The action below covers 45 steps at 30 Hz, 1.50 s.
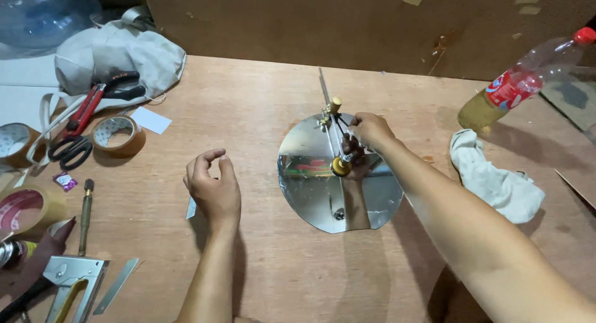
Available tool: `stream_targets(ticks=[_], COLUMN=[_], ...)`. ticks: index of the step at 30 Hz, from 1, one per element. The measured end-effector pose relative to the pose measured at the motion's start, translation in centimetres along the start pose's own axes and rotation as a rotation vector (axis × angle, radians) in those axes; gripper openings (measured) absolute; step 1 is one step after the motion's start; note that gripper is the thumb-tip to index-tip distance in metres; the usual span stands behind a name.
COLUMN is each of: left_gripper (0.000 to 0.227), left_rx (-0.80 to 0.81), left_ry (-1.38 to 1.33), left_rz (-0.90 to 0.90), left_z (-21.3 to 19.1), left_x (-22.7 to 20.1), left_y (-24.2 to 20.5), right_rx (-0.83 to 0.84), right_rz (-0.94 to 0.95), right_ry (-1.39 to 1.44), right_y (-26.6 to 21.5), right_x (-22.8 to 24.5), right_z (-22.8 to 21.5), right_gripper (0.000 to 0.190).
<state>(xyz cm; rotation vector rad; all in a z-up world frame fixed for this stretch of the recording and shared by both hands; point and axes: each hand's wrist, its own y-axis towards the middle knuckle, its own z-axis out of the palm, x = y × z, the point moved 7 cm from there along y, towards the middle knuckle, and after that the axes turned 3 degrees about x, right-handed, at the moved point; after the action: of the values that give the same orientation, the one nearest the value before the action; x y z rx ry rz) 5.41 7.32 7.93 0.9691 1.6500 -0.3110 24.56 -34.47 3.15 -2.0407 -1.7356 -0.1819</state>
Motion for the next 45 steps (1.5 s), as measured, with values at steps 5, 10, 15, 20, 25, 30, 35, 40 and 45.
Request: stream_targets(ticks=[5, 10, 15, 20, 25, 30, 35, 40, 45], left_gripper=[0.011, 0.008, 0.006, 0.006, 0.007, 0.005, 0.006, 0.004, 0.006], left_rx=[-0.031, -0.154, -0.248, -0.248, -0.275, -0.254, -0.233, -0.221, -0.193], left_ry=[-0.020, 0.042, 0.020, 0.006, -0.016, -0.023, -0.024, -0.020, -0.036], left_rz=[0.012, 0.100, 0.089, 0.089, 0.056, 0.057, 0.061, 0.079, 0.077], left_z=[-1.0, -3.4, -4.0, -4.3, -4.3, -4.1, -3.8, -3.1, -2.5], left_x=[-1.4, -3.7, -2.8, -3.7, -3.1, -3.3, -3.1, -2.5, -2.1], left_y=[-0.3, 0.1, 0.4, 0.2, 0.4, 0.0, -0.3, -0.3, -0.6], right_rx=[0.073, 0.145, 0.331, 0.334, 0.512, 0.677, 0.706, 0.807, 0.739], right_rz=[-0.111, -0.204, -0.419, -0.499, -0.596, -0.545, -0.549, -0.617, -0.590], right_ry=[-0.021, -0.150, -0.207, -0.312, -0.381, -0.553, -0.730, -1.016, -1.138], right_y=[0.2, -1.7, -6.0, -4.1, -6.8, -8.6, -9.6, -11.6, -14.0], right_x=[4.0, 8.3, 12.4, 11.9, 14.5, 14.8, 14.9, 12.7, 11.5], right_z=[0.6, -0.1, 1.1, 3.1, 3.9, 5.3, 5.1, 6.6, 4.2], right_gripper=[0.020, 0.022, 0.022, 0.019, 0.020, 0.021, 0.031, 0.027, 0.020])
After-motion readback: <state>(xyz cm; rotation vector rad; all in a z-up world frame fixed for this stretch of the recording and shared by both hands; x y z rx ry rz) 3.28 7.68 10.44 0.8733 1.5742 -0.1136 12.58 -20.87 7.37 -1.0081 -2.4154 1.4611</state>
